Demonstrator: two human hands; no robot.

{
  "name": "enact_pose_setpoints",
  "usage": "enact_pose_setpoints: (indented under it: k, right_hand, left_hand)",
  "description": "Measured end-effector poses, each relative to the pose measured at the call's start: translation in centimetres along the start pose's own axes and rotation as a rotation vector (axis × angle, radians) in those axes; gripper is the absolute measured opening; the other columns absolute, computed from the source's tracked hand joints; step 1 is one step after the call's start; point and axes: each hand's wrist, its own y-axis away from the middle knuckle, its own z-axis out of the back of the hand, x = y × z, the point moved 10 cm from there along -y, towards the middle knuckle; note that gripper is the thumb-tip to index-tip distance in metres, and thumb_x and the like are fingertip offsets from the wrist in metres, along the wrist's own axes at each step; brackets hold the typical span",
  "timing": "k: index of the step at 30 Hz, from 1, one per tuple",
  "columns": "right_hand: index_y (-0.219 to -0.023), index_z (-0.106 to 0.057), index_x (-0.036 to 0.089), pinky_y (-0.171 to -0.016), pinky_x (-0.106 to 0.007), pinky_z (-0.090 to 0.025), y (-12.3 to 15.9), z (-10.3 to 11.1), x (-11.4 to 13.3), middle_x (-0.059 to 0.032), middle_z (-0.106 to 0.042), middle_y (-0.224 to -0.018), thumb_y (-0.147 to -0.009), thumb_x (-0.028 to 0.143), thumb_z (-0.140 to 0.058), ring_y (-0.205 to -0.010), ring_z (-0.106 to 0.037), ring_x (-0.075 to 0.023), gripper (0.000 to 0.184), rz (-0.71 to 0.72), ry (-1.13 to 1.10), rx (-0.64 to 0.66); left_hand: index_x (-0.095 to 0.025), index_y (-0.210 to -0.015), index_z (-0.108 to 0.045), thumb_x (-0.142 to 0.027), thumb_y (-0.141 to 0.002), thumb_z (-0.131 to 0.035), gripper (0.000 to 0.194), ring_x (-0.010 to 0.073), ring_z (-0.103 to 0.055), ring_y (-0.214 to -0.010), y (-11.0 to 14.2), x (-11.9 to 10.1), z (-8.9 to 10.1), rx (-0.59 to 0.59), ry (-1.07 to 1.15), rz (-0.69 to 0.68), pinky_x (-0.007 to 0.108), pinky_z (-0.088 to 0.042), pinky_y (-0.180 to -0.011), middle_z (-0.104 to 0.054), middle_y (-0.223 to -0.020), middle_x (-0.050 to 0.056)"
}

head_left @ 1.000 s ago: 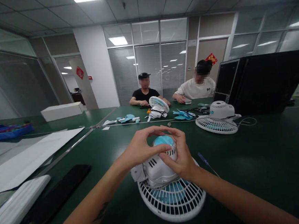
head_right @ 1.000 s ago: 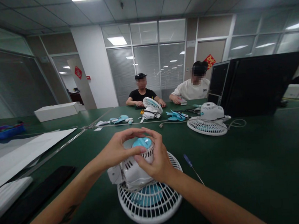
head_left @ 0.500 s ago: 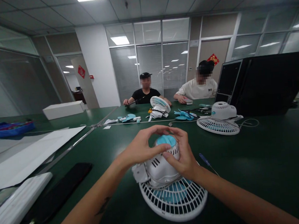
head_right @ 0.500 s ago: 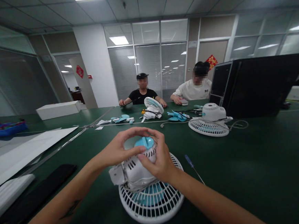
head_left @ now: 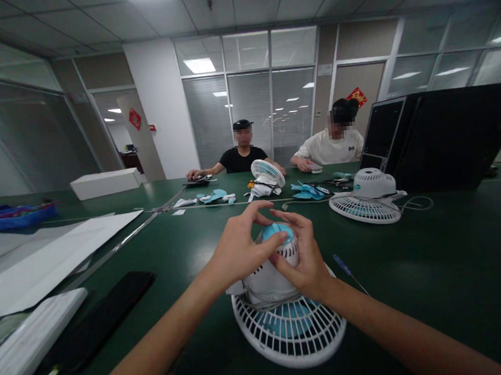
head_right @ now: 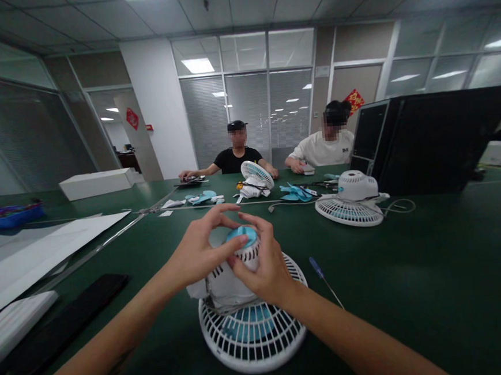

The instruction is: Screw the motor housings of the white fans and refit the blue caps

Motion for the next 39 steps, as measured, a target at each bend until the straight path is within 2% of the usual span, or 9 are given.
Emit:
enact_pose_setpoints:
  k: [7, 13, 16, 21, 26, 31, 34, 39]
  right_hand:
    - [-0.139, -0.029, 0.027, -0.104, -0.05, -0.046, 0.1, -0.3, 0.2, -0.0135, -0.044, -0.143, -0.083, 0.028, -0.068, -0.123, -0.054, -0.0265, 0.068, 0.012, -0.008, 0.017]
    - [-0.136, -0.029, 0.026, -0.104, -0.051, -0.045, -0.1, 0.0, 0.6, -0.0141, -0.045, -0.14, -0.082, 0.025, -0.065, -0.126, -0.051, -0.028, 0.065, 0.041, -0.016, 0.027]
    - [-0.137, -0.029, 0.025, -0.106, -0.052, -0.043, 0.0, 0.1, 0.3, -0.0143, -0.045, -0.138, -0.082, 0.026, -0.064, -0.127, -0.049, -0.0284, 0.064, 0.042, -0.005, 0.024]
    - [-0.137, -0.029, 0.024, -0.105, -0.051, -0.044, 0.0, 0.1, 0.4, -0.0138, -0.044, -0.138, -0.083, 0.029, -0.064, -0.125, -0.049, -0.0277, 0.065, 0.063, -0.006, 0.016]
    - [-0.138, -0.029, 0.023, -0.111, -0.052, -0.038, -0.2, -0.1, 0.3, -0.0144, -0.042, -0.142, -0.084, 0.029, -0.063, -0.131, -0.045, -0.0279, 0.064, 0.044, -0.065, 0.035]
    - [-0.138, -0.029, 0.025, -0.103, -0.05, -0.045, -0.2, -0.2, -0.1, -0.0137, -0.04, -0.143, -0.084, 0.029, -0.063, -0.12, -0.054, -0.0263, 0.064, 0.014, -0.088, 0.062]
    - [-0.138, -0.029, 0.027, -0.104, -0.051, -0.044, -0.2, -0.1, -0.1, -0.0126, -0.04, -0.144, -0.084, 0.03, -0.064, -0.122, -0.052, -0.0267, 0.065, 0.008, -0.08, 0.063]
    - [-0.137, -0.03, 0.027, -0.103, -0.049, -0.044, -0.2, -0.1, 0.3, -0.0114, -0.042, -0.142, -0.083, 0.029, -0.065, -0.12, -0.054, -0.0255, 0.064, 0.014, -0.064, 0.051]
  left_hand:
    - [-0.019, -0.128, -0.047, -0.028, -0.079, -0.066, 0.052, 0.0291, -0.065, -0.105, -0.1, 0.2, 0.0, 0.054, 0.084, 0.013, 0.049, -0.043, -0.098, -0.073, -0.108, 0.009]
    - [-0.019, -0.126, -0.045, -0.02, -0.08, -0.058, 0.047, 0.03, -0.064, -0.11, 0.1, 0.3, -1.0, 0.159, 0.167, 0.037, 0.049, -0.047, -0.096, -0.07, -0.121, 0.012]
    - [-0.019, -0.124, -0.046, -0.016, -0.083, -0.051, 0.041, 0.0285, -0.064, -0.111, 0.2, -0.5, -1.4, 0.226, 0.213, -0.03, 0.046, -0.049, -0.094, -0.067, -0.125, 0.013]
    - [-0.019, -0.128, -0.046, -0.015, -0.09, -0.045, 0.038, 0.0229, -0.055, -0.125, 0.4, -1.1, -1.8, 0.324, 0.294, -0.156, 0.042, -0.04, -0.107, -0.061, -0.132, 0.01]
    - [-0.018, -0.117, -0.06, -0.024, -0.092, -0.05, 0.027, 0.0224, -0.059, -0.115, -0.2, -0.6, -1.8, 0.262, 0.244, -0.171, 0.039, -0.043, -0.102, -0.066, -0.12, 0.007]
    - [-0.017, -0.097, -0.066, -0.033, -0.088, -0.058, 0.02, 0.0219, -0.063, -0.095, -0.6, 0.3, -1.2, 0.13, 0.111, -0.11, 0.039, -0.047, -0.09, -0.07, -0.103, 0.006]
    - [-0.017, -0.089, -0.067, -0.032, -0.088, -0.058, 0.017, 0.0201, -0.063, -0.092, -0.7, 0.4, -1.0, 0.131, 0.142, -0.115, 0.036, -0.048, -0.088, -0.07, -0.099, 0.005]
    - [-0.017, -0.095, -0.07, -0.032, -0.09, -0.056, 0.021, 0.0208, -0.064, -0.092, -0.7, 0.6, -1.1, 0.174, 0.173, -0.101, 0.036, -0.048, -0.087, -0.071, -0.099, 0.006]
